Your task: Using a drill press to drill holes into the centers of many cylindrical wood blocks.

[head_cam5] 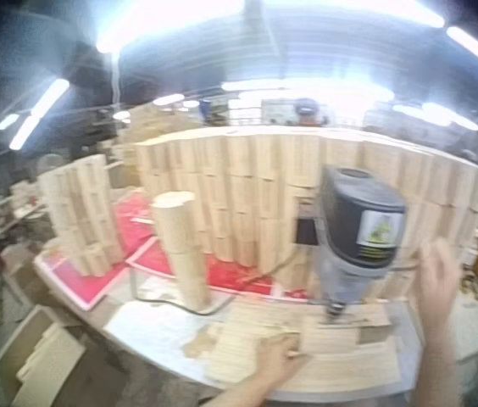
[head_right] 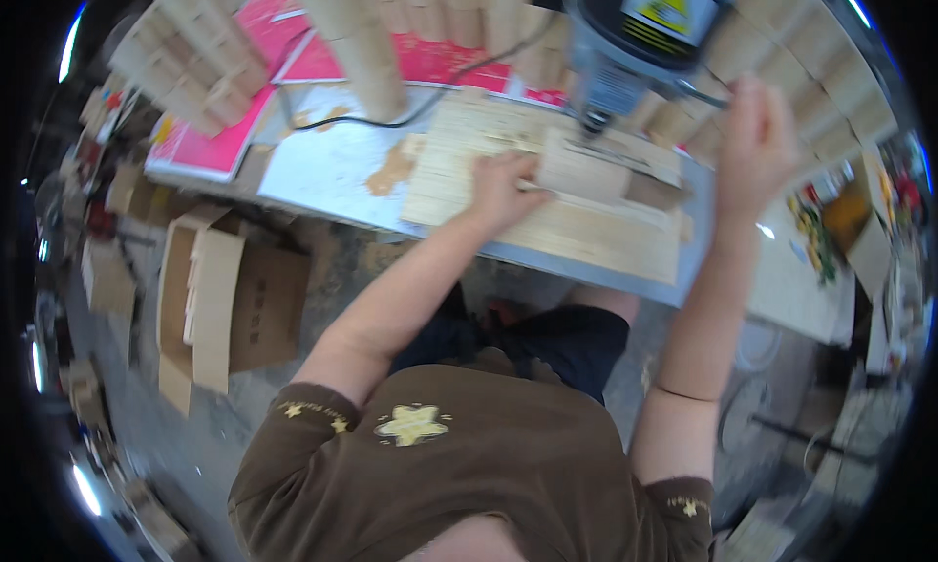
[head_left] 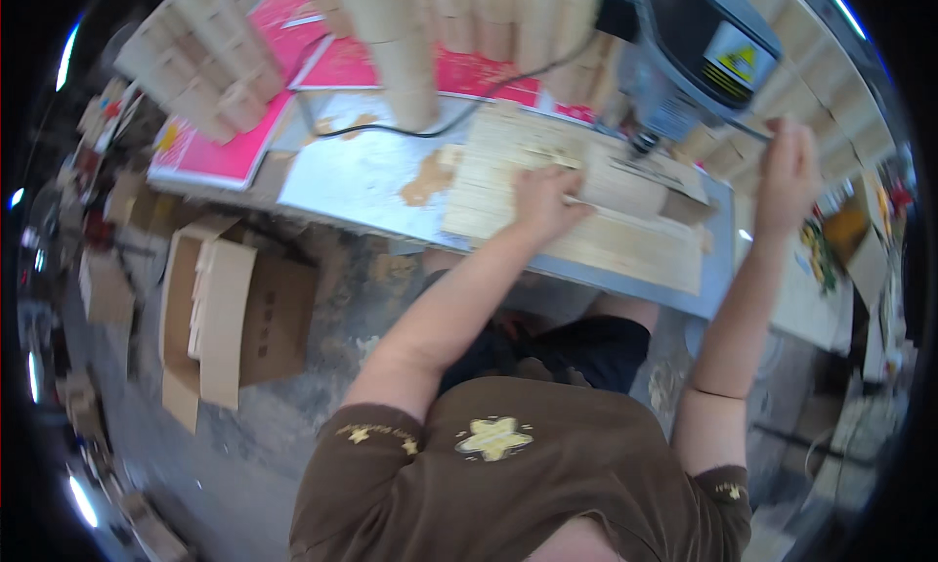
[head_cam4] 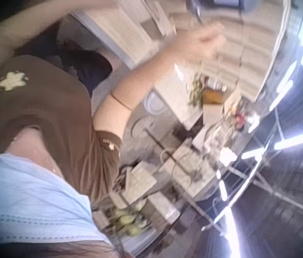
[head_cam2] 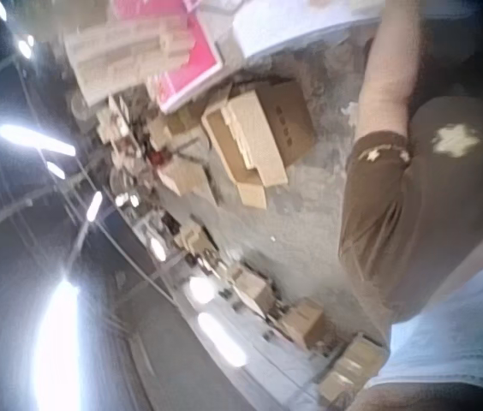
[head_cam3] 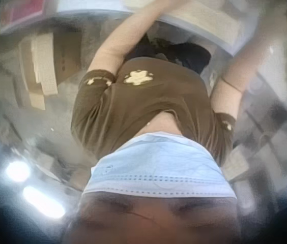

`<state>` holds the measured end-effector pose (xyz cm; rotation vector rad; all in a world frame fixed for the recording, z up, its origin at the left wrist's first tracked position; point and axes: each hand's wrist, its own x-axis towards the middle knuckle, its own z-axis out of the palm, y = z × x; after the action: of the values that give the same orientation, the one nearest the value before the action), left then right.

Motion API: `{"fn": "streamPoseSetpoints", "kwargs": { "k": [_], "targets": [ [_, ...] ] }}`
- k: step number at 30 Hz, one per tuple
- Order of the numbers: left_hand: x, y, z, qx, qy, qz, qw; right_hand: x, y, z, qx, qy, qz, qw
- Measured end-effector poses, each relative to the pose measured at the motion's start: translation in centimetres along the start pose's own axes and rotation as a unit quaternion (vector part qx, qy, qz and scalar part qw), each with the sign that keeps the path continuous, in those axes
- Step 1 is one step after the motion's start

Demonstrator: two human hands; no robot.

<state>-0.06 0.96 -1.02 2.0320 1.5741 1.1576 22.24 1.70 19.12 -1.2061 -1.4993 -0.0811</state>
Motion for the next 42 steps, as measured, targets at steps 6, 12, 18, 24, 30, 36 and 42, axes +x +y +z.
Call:
{"fn": "streamPoseSetpoints", "kwargs": {
  "k": [6, 12, 18, 24, 30, 36, 42],
  "targets": [
    [0.5, 2.4, 0.8, -0.041, -0.021, -0.065, 0.997, 9.8, 4.4, 2.2, -0.046, -0.054, 0.019, 0.997],
    [-0.1, 1.2, 0.9, -0.070, 0.016, -0.058, 0.996, 4.6, 7.3, 2.4, 0.122, -0.150, 0.101, 0.976],
    [0.5, 1.8, 0.4, -0.132, 0.013, -0.031, 0.991, -7.9, 10.9, -0.2, -0.077, -0.400, 0.004, 0.913],
    [-1.9, 0.9, -7.6, -0.211, -0.001, 0.072, 0.975, -10.2, 6.0, -1.4, 0.096, -0.396, 0.191, 0.893],
    [-4.5, -1.2, -21.4, -0.242, 0.046, -0.070, 0.967, -12.7, 4.1, -3.1, 0.063, -0.374, 0.075, 0.922],
    [-6.1, -7.2, -28.4, 0.030, 0.198, -0.171, 0.965, -14.9, 3.3, -1.6, 0.091, -0.314, 0.066, 0.943],
    [-8.4, -13.7, -25.8, 0.123, 0.255, -0.122, 0.951, -16.2, 5.3, -1.5, 0.153, -0.308, 0.200, 0.917]
  ]
}}
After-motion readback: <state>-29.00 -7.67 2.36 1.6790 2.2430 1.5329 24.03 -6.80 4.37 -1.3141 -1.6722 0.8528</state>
